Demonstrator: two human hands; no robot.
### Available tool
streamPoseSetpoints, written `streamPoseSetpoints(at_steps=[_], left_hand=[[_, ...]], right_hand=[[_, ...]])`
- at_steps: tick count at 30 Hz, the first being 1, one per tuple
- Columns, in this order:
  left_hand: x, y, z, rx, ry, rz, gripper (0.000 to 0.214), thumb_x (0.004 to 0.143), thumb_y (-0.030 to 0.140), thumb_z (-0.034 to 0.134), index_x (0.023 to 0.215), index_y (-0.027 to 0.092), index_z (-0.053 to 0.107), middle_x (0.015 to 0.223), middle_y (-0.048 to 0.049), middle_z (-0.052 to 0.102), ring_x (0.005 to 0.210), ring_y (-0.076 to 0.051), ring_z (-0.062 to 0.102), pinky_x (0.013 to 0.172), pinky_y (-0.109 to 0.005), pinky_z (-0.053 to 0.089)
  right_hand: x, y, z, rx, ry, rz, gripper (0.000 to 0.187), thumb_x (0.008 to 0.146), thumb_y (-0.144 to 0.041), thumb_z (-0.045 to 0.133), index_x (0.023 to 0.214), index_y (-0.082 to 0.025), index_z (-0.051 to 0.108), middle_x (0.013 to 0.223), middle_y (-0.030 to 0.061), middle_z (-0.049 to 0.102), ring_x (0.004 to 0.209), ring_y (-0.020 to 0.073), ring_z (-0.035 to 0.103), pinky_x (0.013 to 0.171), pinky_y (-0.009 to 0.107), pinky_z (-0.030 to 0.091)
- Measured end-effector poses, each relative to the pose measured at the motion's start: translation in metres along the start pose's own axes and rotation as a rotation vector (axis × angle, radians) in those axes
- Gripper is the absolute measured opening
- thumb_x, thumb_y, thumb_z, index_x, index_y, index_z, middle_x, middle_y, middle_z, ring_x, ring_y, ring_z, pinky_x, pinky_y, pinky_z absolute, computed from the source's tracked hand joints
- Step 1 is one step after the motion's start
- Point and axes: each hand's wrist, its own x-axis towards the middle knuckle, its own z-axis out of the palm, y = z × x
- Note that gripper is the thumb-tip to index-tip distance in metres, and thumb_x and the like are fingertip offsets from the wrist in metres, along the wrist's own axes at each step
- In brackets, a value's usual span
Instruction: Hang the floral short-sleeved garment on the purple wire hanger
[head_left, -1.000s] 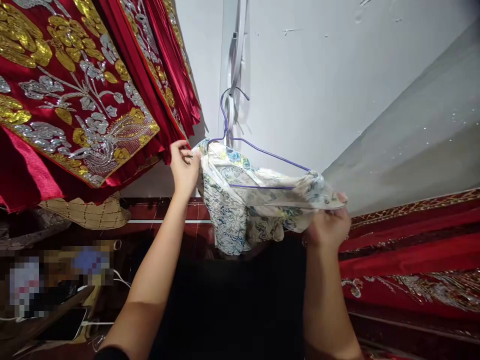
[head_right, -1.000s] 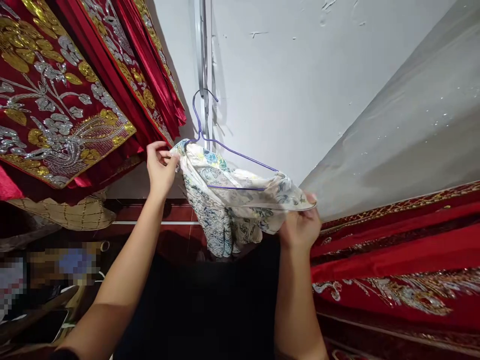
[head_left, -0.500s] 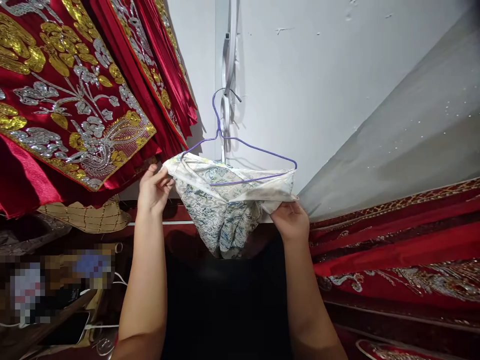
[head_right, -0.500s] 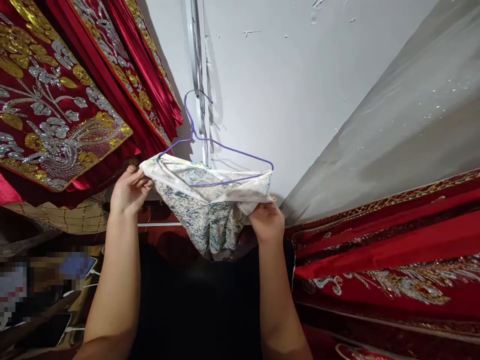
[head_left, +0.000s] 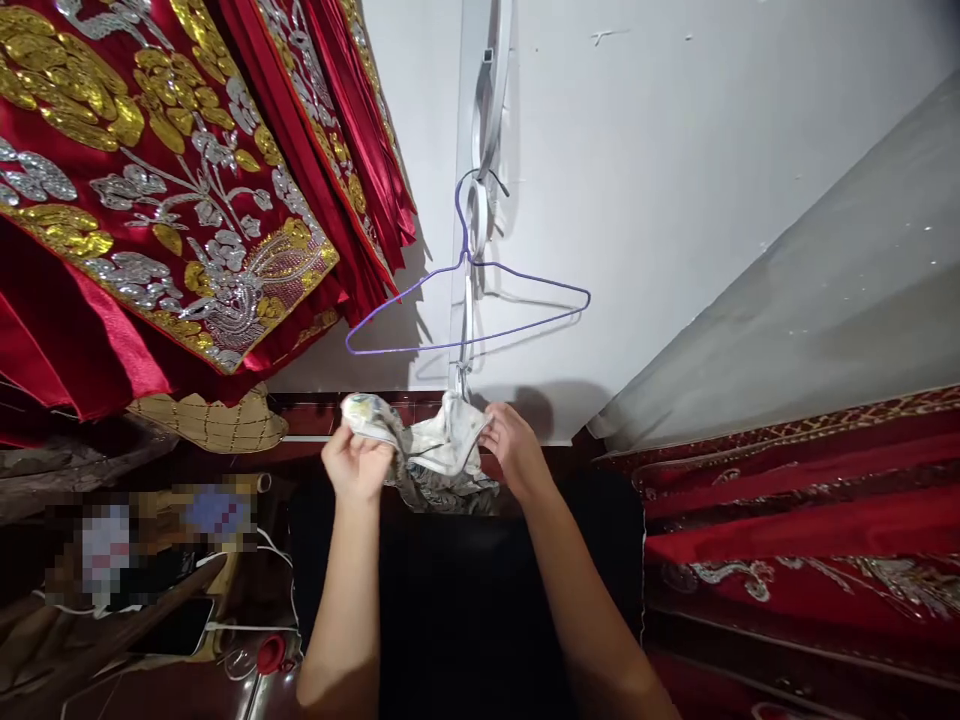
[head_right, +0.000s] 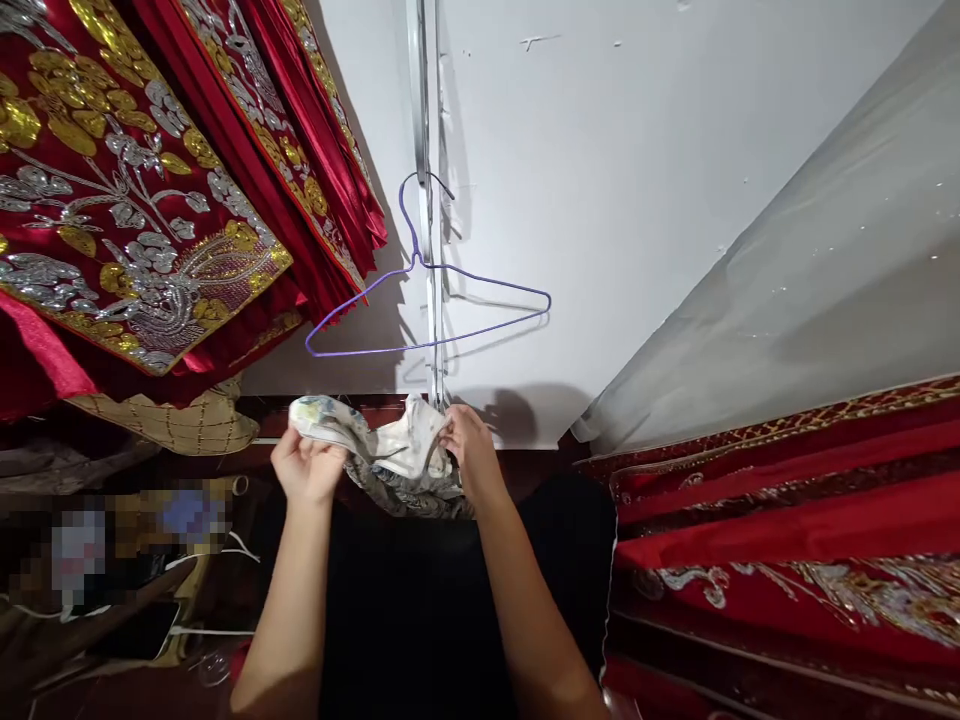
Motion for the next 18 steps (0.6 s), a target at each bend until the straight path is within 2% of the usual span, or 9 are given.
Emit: streamPoseSetpoints(at_steps=[3, 7, 9, 12, 15, 18], left_hand=[[-0.013, -0.031, 0.024, 0.004, -0.017, -0.137, 0.025, 0.078, 0.005, 0.070, 0.094, 0.016, 0.055, 0.056, 0.0113, 0.037, 0.037, 0.001, 0.029, 0.042, -0.009, 0.030], [-0.031, -0.056, 0.057, 0.138, -0.101, -0.258, 0.034, 0.073, 0.008, 0.078, 0.088, 0.019, 0.050, 0.058, 0.0118, 0.034, 0.037, 0.002, 0.015, 0.040, -0.008, 0.025], [-0.041, -0.064, 0.072, 0.262, -0.167, -0.283, 0.037, 0.072, 0.011, 0.081, 0.084, 0.019, 0.046, 0.059, 0.0106, 0.038, 0.039, 0.002, 0.014, 0.038, -0.010, 0.021], [-0.056, -0.072, 0.089, 0.444, -0.224, -0.269, 0.042, 0.071, 0.019, 0.084, 0.078, 0.020, 0.042, 0.063, 0.0071, 0.044, 0.043, -0.001, 0.026, 0.041, -0.014, 0.023], [-0.072, -0.078, 0.100, 0.638, -0.253, -0.210, 0.043, 0.071, 0.024, 0.086, 0.074, 0.020, 0.043, 0.068, 0.0035, 0.049, 0.050, -0.006, 0.039, 0.046, -0.020, 0.031], [-0.084, -0.076, 0.108, 0.828, -0.292, -0.196, 0.033, 0.075, 0.024, 0.084, 0.078, 0.022, 0.051, 0.068, 0.0022, 0.054, 0.050, -0.008, 0.039, 0.048, -0.024, 0.031]], right_hand=[[-0.028, 0.006, 0.003, -0.359, 0.062, -0.140, 0.032, 0.076, -0.050, 0.073, 0.086, -0.020, 0.068, 0.066, -0.0010, 0.055, 0.064, 0.0144, 0.049, 0.060, 0.027, 0.038], [-0.058, -0.008, 0.011, -0.466, -0.147, -0.095, 0.053, 0.086, -0.067, 0.056, 0.079, -0.016, 0.072, 0.063, 0.0002, 0.050, 0.058, 0.0126, 0.040, 0.056, 0.028, 0.031], [-0.064, -0.020, 0.016, -0.411, -0.226, -0.084, 0.063, 0.088, -0.073, 0.048, 0.076, -0.016, 0.072, 0.063, 0.0010, 0.051, 0.059, 0.0126, 0.041, 0.058, 0.027, 0.033], [-0.066, -0.035, 0.025, -0.215, -0.332, -0.036, 0.068, 0.086, -0.079, 0.045, 0.075, -0.016, 0.069, 0.067, 0.0022, 0.057, 0.062, 0.0138, 0.048, 0.061, 0.026, 0.039], [-0.066, -0.046, 0.034, 0.012, -0.369, 0.081, 0.056, 0.083, -0.073, 0.059, 0.074, -0.018, 0.065, 0.063, -0.0001, 0.057, 0.059, 0.0134, 0.051, 0.060, 0.025, 0.043], [-0.067, -0.056, 0.042, 0.147, -0.406, 0.238, 0.053, 0.079, -0.067, 0.069, 0.059, -0.019, 0.057, 0.051, -0.0019, 0.050, 0.050, 0.0117, 0.046, 0.053, 0.025, 0.042]])
